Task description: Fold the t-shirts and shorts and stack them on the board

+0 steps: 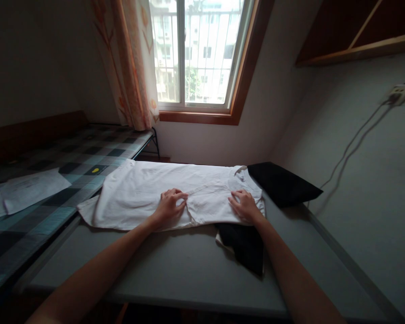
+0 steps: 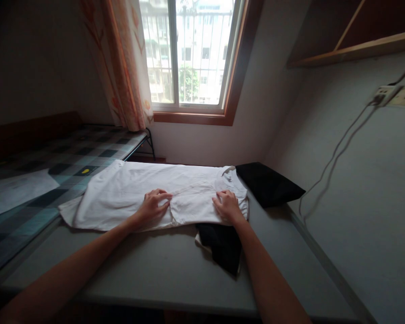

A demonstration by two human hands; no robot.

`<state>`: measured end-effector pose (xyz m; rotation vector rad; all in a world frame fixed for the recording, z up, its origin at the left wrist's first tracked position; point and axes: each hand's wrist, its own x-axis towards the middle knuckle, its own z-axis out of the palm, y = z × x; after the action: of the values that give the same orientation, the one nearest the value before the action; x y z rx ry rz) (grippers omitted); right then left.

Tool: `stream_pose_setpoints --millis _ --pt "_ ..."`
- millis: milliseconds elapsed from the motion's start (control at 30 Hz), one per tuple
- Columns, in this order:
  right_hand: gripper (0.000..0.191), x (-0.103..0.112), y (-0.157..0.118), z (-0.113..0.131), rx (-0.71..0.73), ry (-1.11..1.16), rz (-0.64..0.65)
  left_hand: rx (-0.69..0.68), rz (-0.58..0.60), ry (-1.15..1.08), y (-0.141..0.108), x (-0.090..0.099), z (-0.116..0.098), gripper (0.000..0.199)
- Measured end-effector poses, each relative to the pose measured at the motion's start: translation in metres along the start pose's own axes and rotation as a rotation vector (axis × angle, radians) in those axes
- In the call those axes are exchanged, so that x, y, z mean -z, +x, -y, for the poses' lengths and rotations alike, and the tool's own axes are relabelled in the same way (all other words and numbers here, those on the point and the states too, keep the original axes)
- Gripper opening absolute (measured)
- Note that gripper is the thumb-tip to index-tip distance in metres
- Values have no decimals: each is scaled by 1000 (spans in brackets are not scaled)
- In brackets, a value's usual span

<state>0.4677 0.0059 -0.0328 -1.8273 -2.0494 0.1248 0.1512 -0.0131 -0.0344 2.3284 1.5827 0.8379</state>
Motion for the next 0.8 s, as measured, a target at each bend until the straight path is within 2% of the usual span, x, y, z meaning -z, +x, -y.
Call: stream_pose_setpoints --millis 167,400,800 --pt "35 -2 -1 0 19 10 18 1 17 -66 2 -1 2 26" --pt "34 -3 -2 -1 23 2 11 5 -8 -11 1 -3 2 25" --pt "31 10 2 -8 -12 23 107 -24 12 -17 0 -4 4 22"
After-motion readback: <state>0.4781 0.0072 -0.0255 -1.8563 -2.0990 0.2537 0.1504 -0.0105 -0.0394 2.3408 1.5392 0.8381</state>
